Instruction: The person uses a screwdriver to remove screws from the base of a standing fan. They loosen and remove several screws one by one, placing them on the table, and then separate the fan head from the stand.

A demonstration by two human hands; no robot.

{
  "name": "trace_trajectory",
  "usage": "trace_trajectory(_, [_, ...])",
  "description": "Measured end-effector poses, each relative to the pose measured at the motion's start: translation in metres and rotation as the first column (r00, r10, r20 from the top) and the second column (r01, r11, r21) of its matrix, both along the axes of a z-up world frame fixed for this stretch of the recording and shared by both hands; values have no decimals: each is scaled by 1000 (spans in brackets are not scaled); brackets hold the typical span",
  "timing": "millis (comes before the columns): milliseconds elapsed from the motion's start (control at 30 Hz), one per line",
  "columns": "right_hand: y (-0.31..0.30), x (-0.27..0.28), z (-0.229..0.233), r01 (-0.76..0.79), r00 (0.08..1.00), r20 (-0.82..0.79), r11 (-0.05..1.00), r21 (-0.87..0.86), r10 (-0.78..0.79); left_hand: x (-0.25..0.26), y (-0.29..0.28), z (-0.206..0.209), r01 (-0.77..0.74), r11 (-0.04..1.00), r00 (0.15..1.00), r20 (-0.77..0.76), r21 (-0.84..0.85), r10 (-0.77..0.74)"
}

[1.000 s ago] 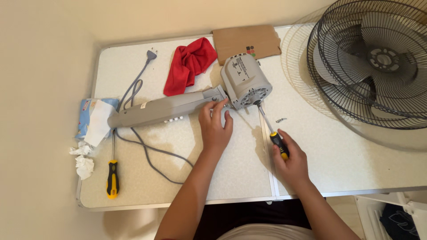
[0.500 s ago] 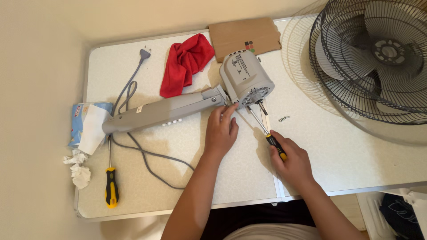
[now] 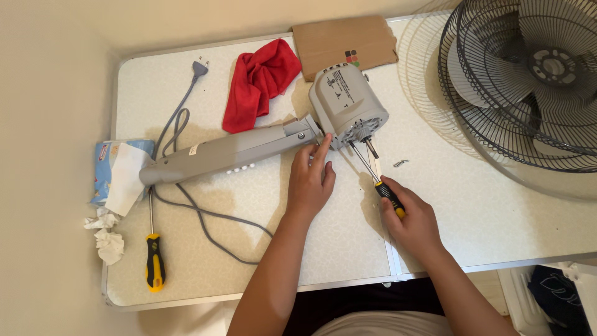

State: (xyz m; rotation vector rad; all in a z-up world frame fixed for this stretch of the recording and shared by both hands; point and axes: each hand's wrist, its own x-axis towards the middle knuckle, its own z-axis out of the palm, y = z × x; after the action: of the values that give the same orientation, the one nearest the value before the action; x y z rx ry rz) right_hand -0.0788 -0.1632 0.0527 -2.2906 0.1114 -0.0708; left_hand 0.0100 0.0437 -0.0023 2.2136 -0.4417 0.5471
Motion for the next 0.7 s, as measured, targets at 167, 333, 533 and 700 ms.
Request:
trace_trajectory(167, [0, 1, -2, 1, 1000, 5, 1000, 3, -1, 0, 1, 0, 6, 1000, 1000, -12, -3, -6])
trace_trajectory(333, [0, 1, -4, 3, 1000, 18, 1000, 21, -4, 0, 0, 0, 0, 1000, 1000, -22, 2, 0])
trace_trajectory(533, [1, 1, -4, 11, 1000, 17, 999, 43, -12, 0, 0, -1, 1, 1000, 1000, -30, 0, -1])
trace_trajectory(700, [2, 1, -3, 23, 1000, -22, 999, 28, -22, 0, 0, -1, 5, 1000, 999, -35, 1, -4])
